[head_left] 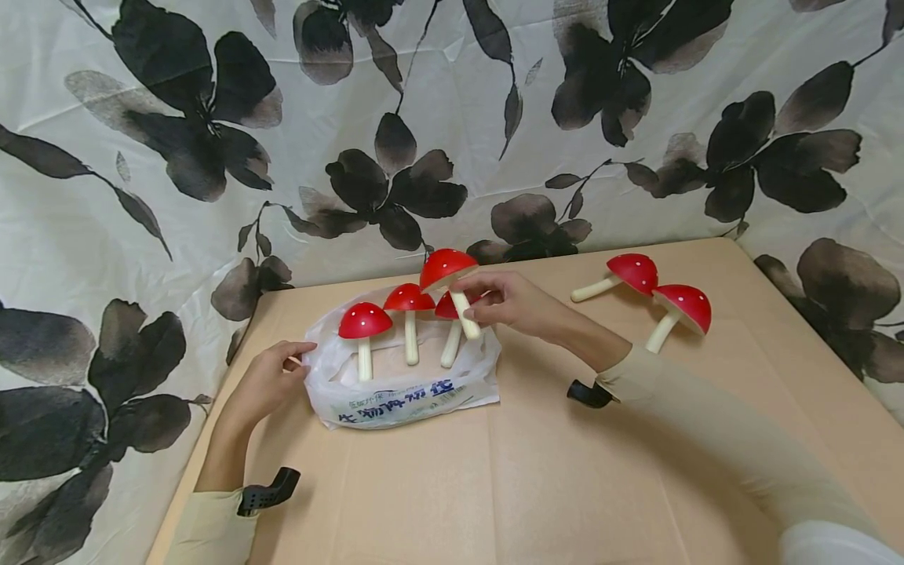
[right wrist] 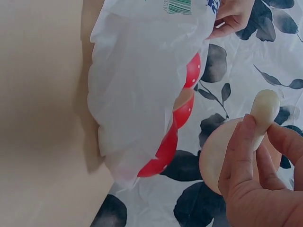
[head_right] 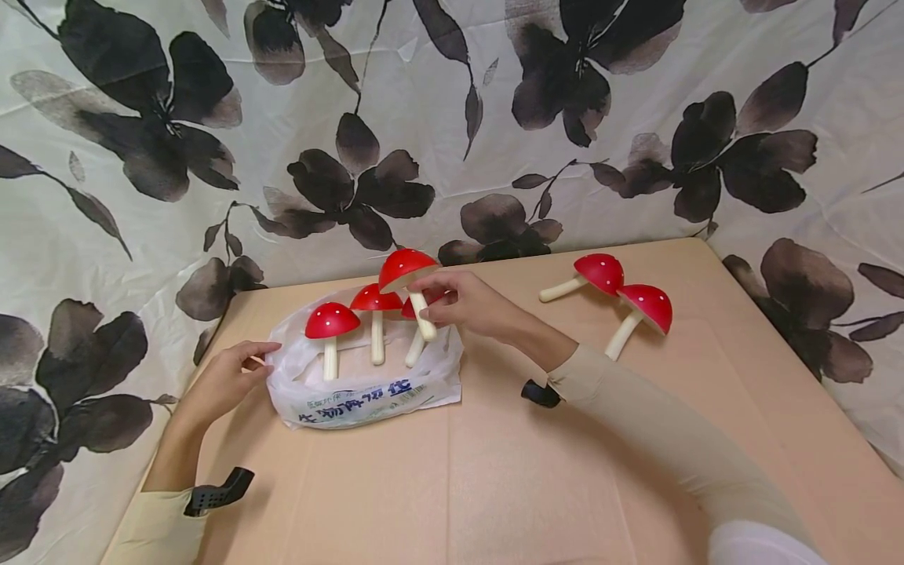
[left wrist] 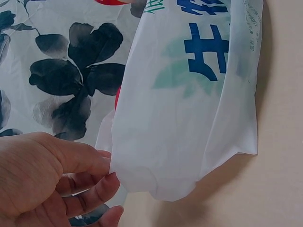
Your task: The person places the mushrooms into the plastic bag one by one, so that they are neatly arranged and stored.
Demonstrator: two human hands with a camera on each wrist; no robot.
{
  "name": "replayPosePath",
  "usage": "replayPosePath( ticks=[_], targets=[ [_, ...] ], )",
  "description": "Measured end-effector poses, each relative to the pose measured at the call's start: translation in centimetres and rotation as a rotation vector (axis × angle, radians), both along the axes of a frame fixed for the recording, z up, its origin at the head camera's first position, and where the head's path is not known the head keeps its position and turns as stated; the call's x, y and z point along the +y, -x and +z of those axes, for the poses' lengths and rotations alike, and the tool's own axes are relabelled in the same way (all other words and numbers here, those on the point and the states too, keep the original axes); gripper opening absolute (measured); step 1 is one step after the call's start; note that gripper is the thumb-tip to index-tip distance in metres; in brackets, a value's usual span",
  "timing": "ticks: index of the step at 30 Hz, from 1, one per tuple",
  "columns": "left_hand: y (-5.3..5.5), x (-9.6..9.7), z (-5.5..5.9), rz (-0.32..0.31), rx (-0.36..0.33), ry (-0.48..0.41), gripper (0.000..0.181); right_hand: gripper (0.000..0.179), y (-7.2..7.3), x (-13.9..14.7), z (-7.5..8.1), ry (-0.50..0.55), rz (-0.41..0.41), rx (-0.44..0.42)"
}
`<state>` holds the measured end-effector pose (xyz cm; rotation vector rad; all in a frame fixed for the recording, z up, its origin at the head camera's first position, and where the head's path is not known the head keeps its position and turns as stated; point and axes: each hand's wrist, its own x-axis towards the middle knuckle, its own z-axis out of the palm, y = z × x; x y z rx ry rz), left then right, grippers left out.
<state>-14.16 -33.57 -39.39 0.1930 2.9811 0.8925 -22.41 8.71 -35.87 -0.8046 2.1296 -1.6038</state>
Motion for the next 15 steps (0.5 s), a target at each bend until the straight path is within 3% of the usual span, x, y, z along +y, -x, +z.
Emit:
replayPosePath(
  ticks=[7, 15],
  targets=[
    [0.0, 0.0, 0.0, -0.003, -0.005, -0.005, 0.038, 0.044, 0.0, -1.6, -0.3, 0.023, 0.029, -0.018],
    [-0.1, 0.1, 0.1, -0.004, 0.001, 0.001, 0.038, 0.040, 0.0, -3.2, -0.3, 0.027, 0.013, 0.037]
  ],
)
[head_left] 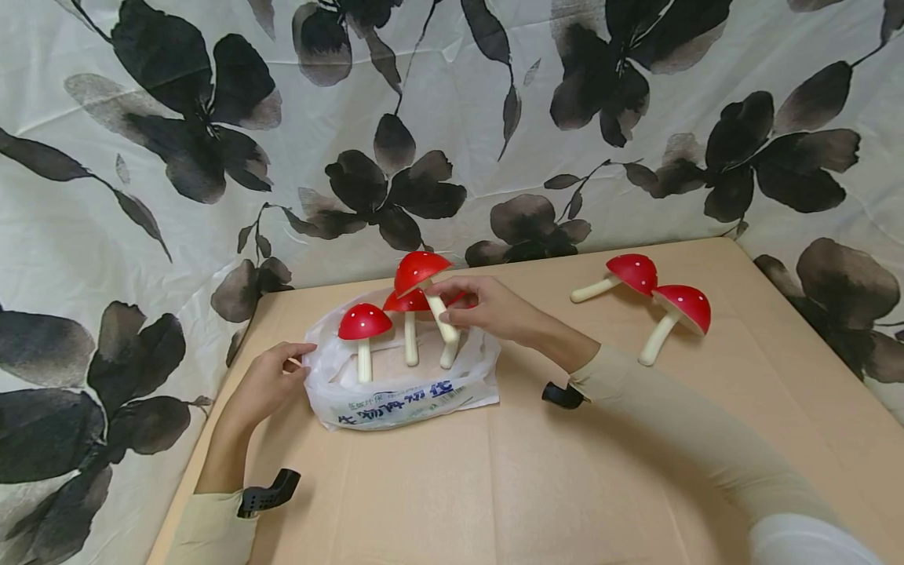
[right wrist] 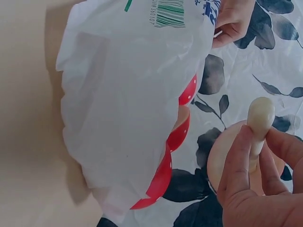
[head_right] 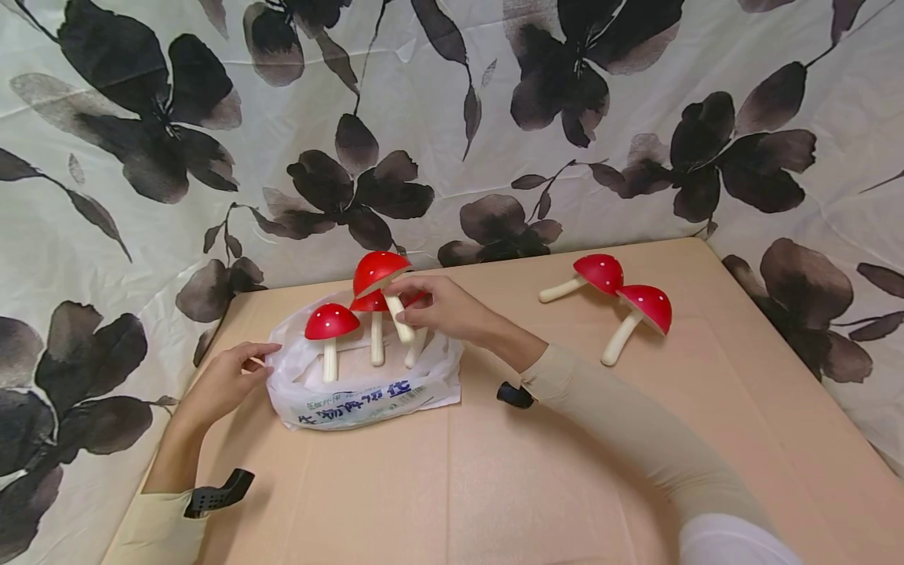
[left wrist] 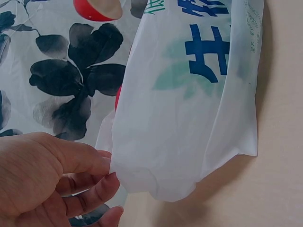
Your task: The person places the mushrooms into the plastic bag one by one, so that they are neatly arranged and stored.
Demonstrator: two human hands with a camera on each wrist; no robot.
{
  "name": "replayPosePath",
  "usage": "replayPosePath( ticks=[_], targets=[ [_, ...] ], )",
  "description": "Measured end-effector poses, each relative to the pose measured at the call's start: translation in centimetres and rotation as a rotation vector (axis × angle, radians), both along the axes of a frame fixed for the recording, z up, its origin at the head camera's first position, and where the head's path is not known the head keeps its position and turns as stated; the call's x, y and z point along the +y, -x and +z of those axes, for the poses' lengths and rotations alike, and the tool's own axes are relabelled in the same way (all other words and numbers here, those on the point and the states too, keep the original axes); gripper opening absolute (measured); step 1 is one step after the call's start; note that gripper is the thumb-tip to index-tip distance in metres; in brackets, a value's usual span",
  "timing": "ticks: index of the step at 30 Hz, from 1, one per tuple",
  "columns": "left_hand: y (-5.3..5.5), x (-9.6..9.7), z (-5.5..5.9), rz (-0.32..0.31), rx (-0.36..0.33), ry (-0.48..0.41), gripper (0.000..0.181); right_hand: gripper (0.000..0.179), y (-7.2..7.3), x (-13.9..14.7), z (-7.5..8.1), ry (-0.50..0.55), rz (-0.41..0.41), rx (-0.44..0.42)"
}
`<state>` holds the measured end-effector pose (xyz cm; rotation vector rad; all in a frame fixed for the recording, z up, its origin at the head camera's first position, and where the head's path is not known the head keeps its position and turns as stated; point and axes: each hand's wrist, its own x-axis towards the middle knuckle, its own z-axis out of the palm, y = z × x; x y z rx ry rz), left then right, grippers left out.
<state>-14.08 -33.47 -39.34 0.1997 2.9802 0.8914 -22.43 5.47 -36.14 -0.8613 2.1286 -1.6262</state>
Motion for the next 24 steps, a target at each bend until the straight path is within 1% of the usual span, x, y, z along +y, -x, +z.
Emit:
replayPosePath(
  ticks=[10, 16, 24],
  targets=[
    [-0.2, 0.1, 0.1, -0.002, 0.006, -0.002, 0.038, 0.040, 0.0, -2.1, -0.6, 0.024, 0.023, -0.036],
    [-0.1, 0.1, 0.1, -0.008, 0.008, 0.004, 0.038, 0.040, -0.3, -3.5, -0.9, 0.001, 0.031, -0.081],
    [0.1, 0.1, 0.0, -0.007, 0.000, 0.001, 0.037, 0.038, -0.7, -5.4, -1.4, -0.037, 0.058, -0.074]
  ],
)
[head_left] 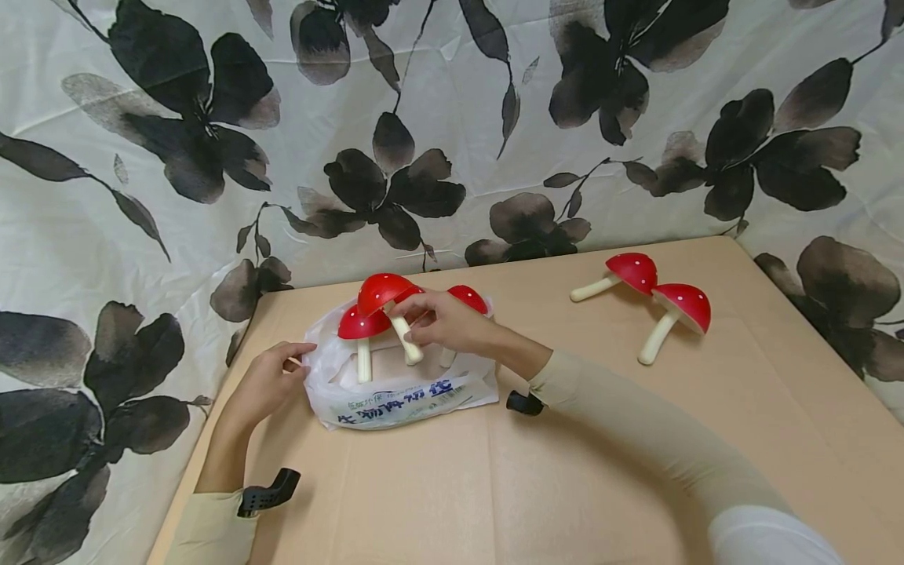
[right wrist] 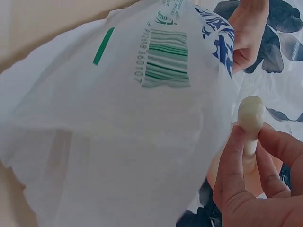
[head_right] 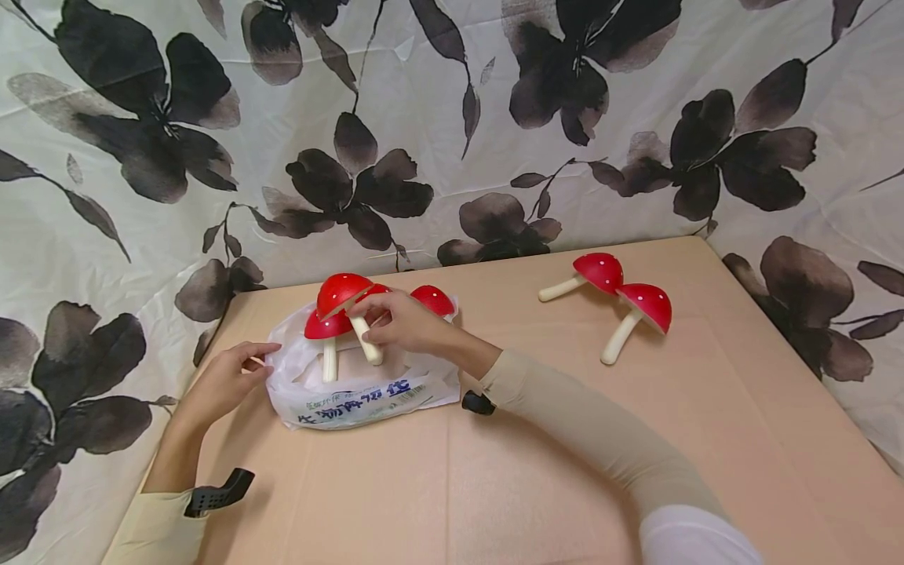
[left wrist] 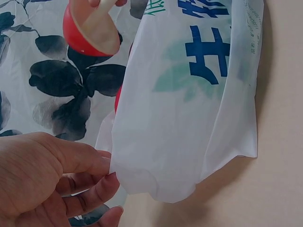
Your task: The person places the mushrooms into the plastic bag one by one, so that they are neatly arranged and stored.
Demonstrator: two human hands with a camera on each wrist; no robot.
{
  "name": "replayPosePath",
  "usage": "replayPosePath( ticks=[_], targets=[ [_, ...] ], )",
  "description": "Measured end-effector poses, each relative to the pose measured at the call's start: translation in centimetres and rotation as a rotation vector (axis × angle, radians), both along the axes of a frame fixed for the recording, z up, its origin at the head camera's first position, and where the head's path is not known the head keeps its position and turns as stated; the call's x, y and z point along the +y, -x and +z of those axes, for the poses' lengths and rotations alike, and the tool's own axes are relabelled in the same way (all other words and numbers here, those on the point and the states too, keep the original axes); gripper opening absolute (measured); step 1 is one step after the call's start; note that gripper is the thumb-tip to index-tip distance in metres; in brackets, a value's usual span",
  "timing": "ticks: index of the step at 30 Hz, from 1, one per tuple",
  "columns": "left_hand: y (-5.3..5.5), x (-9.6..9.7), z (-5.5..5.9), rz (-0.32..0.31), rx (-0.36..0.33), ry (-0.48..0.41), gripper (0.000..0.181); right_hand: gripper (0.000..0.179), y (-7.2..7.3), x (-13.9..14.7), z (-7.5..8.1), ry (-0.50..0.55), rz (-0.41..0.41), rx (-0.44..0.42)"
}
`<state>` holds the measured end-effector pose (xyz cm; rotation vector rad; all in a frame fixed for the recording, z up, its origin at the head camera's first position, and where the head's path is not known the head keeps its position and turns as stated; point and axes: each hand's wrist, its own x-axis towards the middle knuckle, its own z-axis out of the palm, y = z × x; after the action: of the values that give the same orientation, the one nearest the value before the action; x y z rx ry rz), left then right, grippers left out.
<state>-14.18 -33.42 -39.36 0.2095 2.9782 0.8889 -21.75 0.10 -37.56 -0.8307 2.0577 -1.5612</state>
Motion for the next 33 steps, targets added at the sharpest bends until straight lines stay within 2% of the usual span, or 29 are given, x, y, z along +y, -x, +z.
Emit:
replayPosePath(
  ticks=[7, 13, 22, 33],
  targets=[
    [0.0, -0.1, -0.1, 0.000, -0.006, -0.002, 0.038, 0.036, -0.4, -1.5, -0.4, -0.078, -0.017, -0.001],
    [-0.1, -0.1, 0.0, 0.007, -0.005, -0.002, 0.038, 0.030, -0.9, -3.0, -0.7, -0.092, -0.038, -0.019],
    [-0.1, -0.1, 0.0, 0.011, 0.001, -0.004, 0.037, 0.031, -1.8, -5.0, -1.3, -0.203, -0.113, 0.052],
    [-0.2, -0.2, 0.0, 0.019, -0.008, 0.002, 0.037, 0.033, -1.9, -5.7, -1.6, -0.234, -0.179, 0.099]
  ],
)
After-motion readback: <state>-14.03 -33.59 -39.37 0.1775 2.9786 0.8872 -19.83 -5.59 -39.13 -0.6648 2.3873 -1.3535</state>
